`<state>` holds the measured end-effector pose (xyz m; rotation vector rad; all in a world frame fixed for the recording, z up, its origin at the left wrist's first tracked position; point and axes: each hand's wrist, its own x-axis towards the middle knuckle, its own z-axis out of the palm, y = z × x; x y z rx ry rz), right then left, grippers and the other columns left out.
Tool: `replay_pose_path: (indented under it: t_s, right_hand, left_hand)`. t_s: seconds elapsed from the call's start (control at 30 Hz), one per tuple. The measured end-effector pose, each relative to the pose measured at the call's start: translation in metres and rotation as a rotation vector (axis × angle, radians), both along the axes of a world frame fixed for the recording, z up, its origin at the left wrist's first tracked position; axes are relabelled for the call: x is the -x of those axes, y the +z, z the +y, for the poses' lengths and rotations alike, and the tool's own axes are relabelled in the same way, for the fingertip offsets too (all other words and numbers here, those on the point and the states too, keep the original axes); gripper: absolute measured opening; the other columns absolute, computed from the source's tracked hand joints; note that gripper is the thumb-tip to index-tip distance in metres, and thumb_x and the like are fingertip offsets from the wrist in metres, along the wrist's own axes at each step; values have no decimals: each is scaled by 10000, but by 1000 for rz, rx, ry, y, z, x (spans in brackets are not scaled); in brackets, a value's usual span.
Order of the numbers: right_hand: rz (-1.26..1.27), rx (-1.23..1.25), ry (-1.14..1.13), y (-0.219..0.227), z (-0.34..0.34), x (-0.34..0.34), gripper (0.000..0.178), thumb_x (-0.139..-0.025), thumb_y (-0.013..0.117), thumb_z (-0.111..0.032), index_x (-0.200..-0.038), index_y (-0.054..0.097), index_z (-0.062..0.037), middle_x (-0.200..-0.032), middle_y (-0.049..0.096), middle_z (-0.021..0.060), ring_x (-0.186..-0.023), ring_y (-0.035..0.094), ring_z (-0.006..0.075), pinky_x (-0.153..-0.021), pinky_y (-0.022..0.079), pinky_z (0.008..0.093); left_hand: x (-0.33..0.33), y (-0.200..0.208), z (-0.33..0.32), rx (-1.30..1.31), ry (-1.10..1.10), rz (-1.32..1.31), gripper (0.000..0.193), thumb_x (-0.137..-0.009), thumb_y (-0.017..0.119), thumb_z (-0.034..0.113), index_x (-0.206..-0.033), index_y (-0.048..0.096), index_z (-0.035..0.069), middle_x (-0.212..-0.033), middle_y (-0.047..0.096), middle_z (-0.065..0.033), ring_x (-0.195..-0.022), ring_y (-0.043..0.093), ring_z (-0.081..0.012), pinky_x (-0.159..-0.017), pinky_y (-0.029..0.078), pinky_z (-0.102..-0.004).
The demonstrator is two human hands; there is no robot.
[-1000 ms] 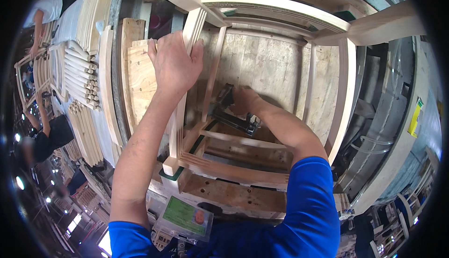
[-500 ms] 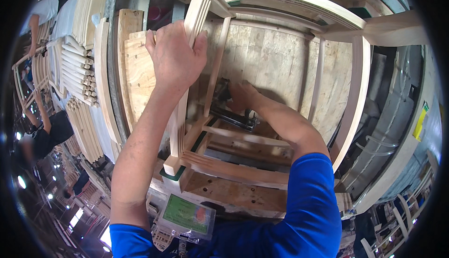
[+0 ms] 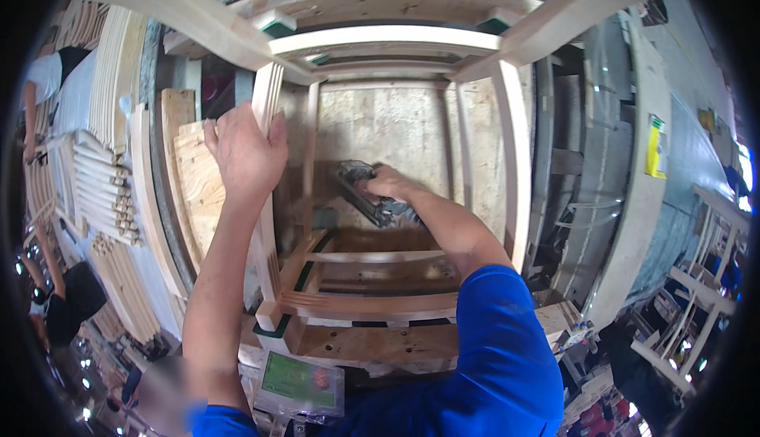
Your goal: The person assembles wooden chair frames by placing slats into pre-drilled slots and securing them with a pneumatic nail gun. They repeatedly pick up partially assembled frames, attach components, and move completed units aside in a workshop setting.
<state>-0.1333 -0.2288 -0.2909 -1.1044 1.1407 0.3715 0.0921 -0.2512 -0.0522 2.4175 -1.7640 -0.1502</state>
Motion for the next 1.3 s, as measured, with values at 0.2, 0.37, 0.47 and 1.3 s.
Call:
replay_pose_path:
  t_s: [0.2,0.37,0.47,1.3]
  right_hand:
    - [-395,-718,-1139,-11,-34,36,569,-935,657,-655,-1053,656,-98,-837,693,125,-676,682,287,-659,603,503]
    - [-535,-658,-1415,-3,-71,58,603,-878,758,-572,-1119,624,-35,-868,671,174,-674,659,313,-690,592,518]
    - [-596,-647,-1453,-4,-77,63,614,-833,800,-575,-1109,639,-51,-874,668,174,-696,659,330,-697,582,534]
    - [529,685,222,27,-76,63,617,-1020,576,-393,-1439,530,58,-1243,705,249,-1159,699,330,-961,565,393]
  left_hand:
    - [0,4,3,-44,31,-6,327,-938,693,277,-1099,617,2,-1087,657,-212,-1187,571,-386,-1211,228,-607]
    - [1,3,2,-48,40,0,341,-936,692,278,-1107,616,-8,-1106,650,-221,-1195,565,-385,-1216,220,-603]
    - [0,3,2,-53,37,-15,353,-933,693,278,-1111,616,-16,-1115,646,-223,-1191,566,-388,-1218,219,-603]
    - [1,0,6,-26,45,-34,351,-924,714,273,-1139,642,5,-1138,676,-193,-1194,591,-361,-1211,245,-614]
